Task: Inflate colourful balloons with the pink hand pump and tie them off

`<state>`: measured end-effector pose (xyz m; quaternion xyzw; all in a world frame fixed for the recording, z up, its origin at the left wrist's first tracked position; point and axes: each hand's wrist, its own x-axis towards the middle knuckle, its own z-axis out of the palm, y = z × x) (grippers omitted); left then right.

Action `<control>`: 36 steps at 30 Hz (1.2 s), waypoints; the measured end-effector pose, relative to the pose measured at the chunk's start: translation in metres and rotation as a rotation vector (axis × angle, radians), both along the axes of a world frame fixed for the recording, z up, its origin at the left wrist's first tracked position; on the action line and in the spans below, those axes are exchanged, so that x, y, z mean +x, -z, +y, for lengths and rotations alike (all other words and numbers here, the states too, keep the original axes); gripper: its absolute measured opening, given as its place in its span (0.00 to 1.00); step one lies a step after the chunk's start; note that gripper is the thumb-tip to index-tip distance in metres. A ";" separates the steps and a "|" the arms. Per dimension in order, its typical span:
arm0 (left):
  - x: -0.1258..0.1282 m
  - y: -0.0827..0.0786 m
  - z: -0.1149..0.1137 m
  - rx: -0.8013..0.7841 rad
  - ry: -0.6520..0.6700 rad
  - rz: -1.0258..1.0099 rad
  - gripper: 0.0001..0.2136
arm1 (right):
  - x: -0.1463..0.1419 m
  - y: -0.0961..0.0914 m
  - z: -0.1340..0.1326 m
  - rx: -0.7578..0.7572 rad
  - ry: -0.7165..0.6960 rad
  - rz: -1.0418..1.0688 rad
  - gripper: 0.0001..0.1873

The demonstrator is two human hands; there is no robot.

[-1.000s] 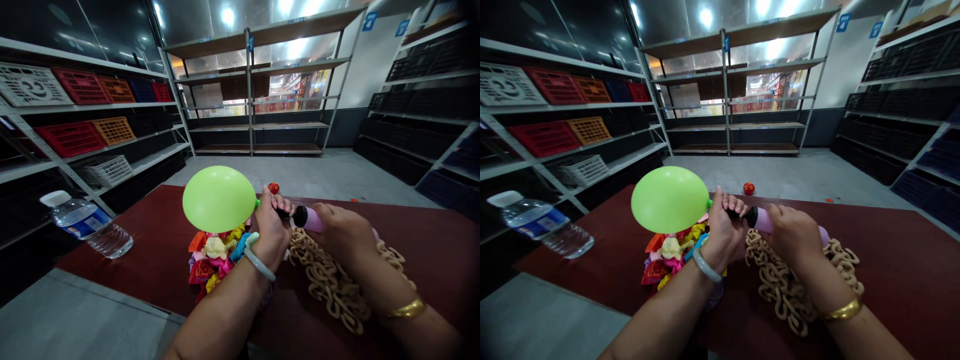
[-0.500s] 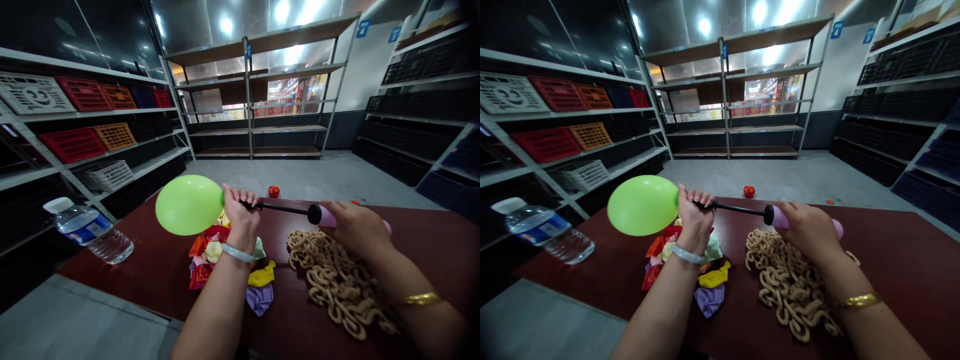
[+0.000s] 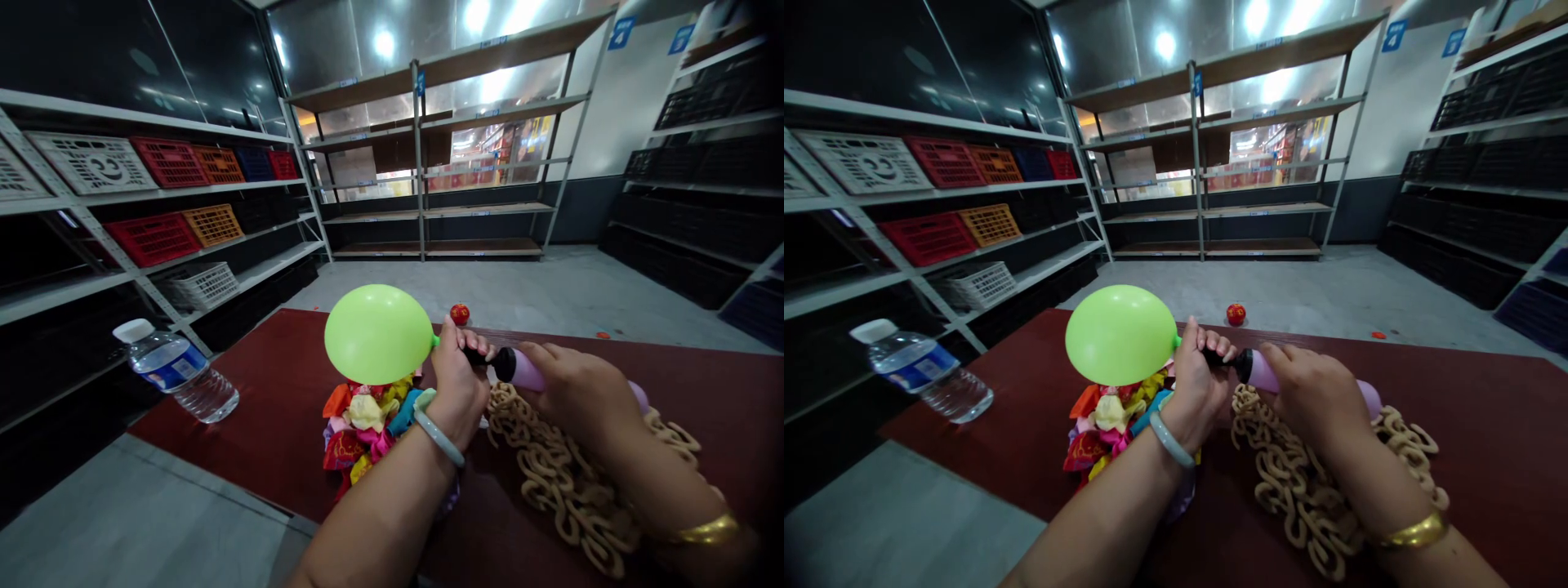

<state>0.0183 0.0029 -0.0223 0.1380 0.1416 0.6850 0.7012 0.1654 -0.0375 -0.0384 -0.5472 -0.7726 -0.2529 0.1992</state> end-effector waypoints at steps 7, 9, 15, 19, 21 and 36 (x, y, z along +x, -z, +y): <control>-0.055 -0.025 0.020 0.048 -0.126 -0.007 0.24 | 0.029 -0.003 0.008 -0.055 -0.006 0.053 0.25; -0.069 -0.029 0.023 0.052 -0.177 -0.020 0.24 | 0.039 -0.003 0.010 -0.051 0.010 0.052 0.23; -0.067 -0.026 0.023 0.104 -0.175 -0.065 0.23 | 0.045 -0.002 0.009 -0.034 0.048 0.030 0.23; -0.043 -0.017 0.016 0.087 -0.117 -0.091 0.23 | 0.029 -0.003 0.004 -0.019 0.031 0.000 0.23; -0.028 -0.010 0.010 0.084 -0.065 -0.087 0.22 | 0.020 -0.002 0.002 -0.015 0.025 -0.008 0.24; -0.050 -0.028 0.009 0.073 -0.120 0.002 0.24 | 0.024 -0.003 0.007 -0.133 -0.047 0.114 0.24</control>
